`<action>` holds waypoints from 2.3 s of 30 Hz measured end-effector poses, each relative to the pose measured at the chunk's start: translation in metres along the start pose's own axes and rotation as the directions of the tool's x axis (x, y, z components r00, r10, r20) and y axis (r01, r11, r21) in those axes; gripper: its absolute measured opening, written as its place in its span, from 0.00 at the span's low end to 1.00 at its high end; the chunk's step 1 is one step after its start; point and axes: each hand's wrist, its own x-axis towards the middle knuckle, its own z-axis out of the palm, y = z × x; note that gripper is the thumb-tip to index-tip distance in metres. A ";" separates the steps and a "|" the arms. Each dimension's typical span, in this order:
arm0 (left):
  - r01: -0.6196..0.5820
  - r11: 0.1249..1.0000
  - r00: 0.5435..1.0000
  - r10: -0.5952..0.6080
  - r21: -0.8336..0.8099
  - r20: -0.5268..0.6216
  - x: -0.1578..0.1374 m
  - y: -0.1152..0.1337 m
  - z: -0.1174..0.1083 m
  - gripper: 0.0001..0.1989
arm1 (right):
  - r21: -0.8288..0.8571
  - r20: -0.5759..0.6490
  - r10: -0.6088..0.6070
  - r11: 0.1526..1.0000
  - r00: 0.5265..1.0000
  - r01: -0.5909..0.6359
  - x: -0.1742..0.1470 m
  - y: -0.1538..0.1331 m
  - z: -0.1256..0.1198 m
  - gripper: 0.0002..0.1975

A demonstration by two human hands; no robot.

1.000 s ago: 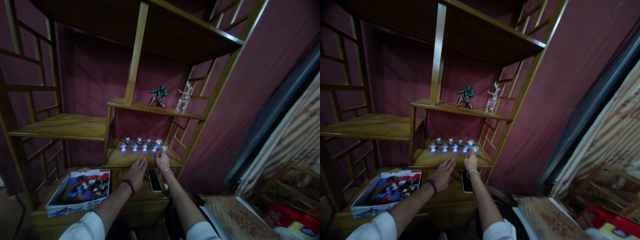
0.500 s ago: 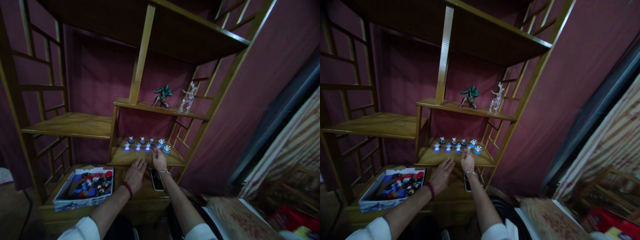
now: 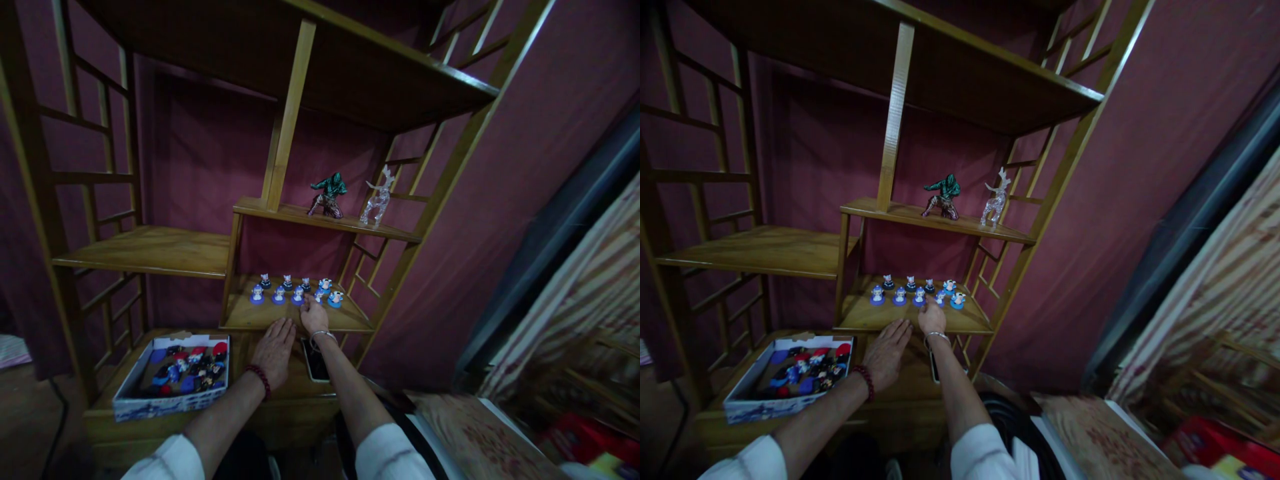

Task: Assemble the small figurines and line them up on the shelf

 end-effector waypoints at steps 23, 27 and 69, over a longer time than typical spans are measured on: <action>0.004 0.991 1.000 -0.007 0.137 0.024 -0.002 0.003 0.012 0.40 | 0.021 -0.211 -0.080 0.996 0.974 0.086 -0.023 0.002 0.002 0.15; -0.001 0.990 1.000 0.000 0.144 0.009 -0.002 0.003 0.014 0.39 | 0.040 -0.202 -0.087 0.995 0.976 0.097 -0.032 0.002 0.003 0.14; 0.175 0.985 0.980 -0.175 0.006 0.100 -0.107 -0.051 0.036 0.32 | 0.396 -0.051 -0.151 0.904 0.987 0.159 -0.167 -0.063 0.100 0.16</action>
